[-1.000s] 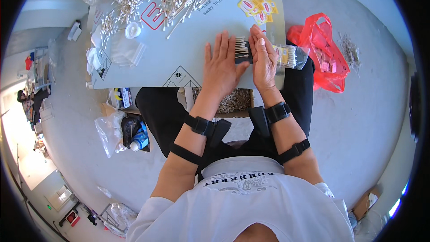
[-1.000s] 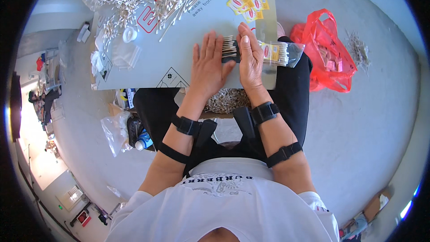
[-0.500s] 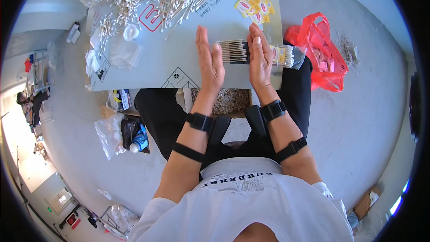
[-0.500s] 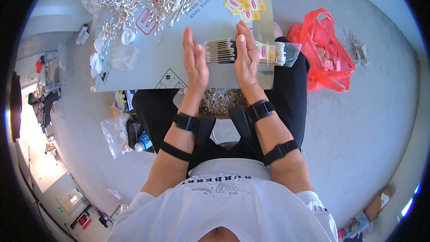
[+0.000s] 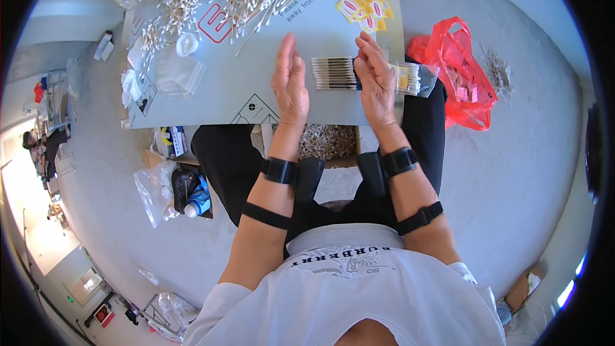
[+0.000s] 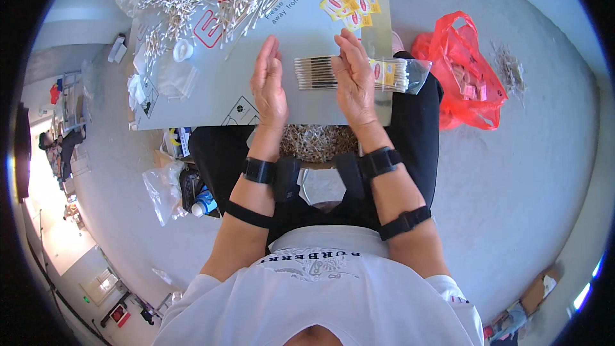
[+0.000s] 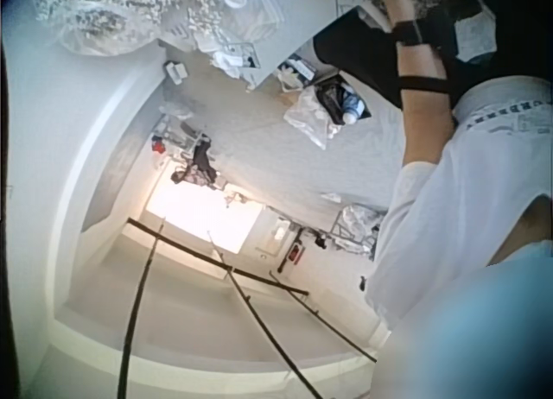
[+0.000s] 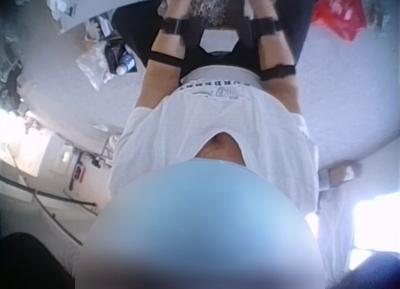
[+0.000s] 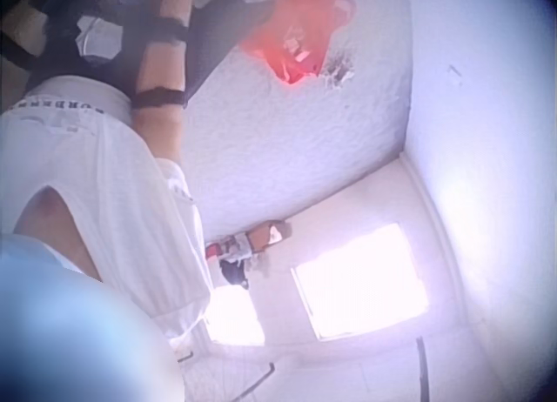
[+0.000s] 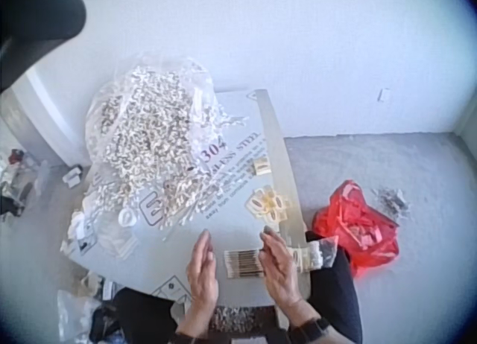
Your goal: The recorder is taking several q-tips (cotton swabs) from a large pile, aligning them, and sliding them into a small transparent plastic packaging sleeve, and then applying a sticker to the sleeve.
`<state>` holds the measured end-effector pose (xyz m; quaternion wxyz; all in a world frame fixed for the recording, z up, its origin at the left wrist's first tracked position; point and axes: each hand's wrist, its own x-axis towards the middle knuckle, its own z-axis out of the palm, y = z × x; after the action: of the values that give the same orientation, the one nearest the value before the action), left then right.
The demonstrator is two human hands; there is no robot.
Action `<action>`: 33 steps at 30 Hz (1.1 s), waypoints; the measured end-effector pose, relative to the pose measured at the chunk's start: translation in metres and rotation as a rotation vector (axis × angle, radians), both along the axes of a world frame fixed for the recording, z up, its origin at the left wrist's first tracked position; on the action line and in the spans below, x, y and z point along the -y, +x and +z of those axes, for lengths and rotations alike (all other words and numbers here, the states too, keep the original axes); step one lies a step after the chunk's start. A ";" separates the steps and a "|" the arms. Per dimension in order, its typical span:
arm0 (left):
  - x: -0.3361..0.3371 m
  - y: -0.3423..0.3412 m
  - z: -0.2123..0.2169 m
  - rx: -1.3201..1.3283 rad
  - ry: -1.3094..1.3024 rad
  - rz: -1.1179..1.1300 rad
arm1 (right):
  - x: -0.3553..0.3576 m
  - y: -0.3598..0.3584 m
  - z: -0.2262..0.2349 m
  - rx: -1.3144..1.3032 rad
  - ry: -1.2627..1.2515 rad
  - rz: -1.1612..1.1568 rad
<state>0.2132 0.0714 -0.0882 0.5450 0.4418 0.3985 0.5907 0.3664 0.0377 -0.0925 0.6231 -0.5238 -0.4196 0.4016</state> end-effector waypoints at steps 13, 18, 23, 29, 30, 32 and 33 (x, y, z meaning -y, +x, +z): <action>0.032 0.003 0.014 -1.516 0.351 -0.349 | 0.007 0.039 0.009 1.257 0.175 0.324; 0.033 0.003 0.012 -1.539 0.340 -0.365 | 0.012 0.045 0.012 1.343 0.222 0.323; 0.034 0.005 0.012 -1.539 0.343 -0.345 | 0.044 0.077 0.012 1.302 -0.143 0.040; 0.038 0.024 0.008 -1.525 0.374 -0.341 | 0.045 0.087 0.002 1.223 -0.189 0.138; 0.038 0.027 0.007 -1.524 0.375 -0.340 | 0.045 0.086 0.001 1.216 -0.190 0.145; 0.040 0.038 0.008 -1.477 0.368 -0.395 | 0.046 0.087 0.000 1.211 -0.196 0.151; 0.040 0.043 0.009 -1.476 0.369 -0.396 | 0.046 0.087 0.000 1.209 -0.201 0.149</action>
<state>0.2562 0.0316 -0.0792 0.1523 0.8662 0.4668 0.0929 0.4535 -0.0082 -0.0929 0.1930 -0.6843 -0.6940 0.1137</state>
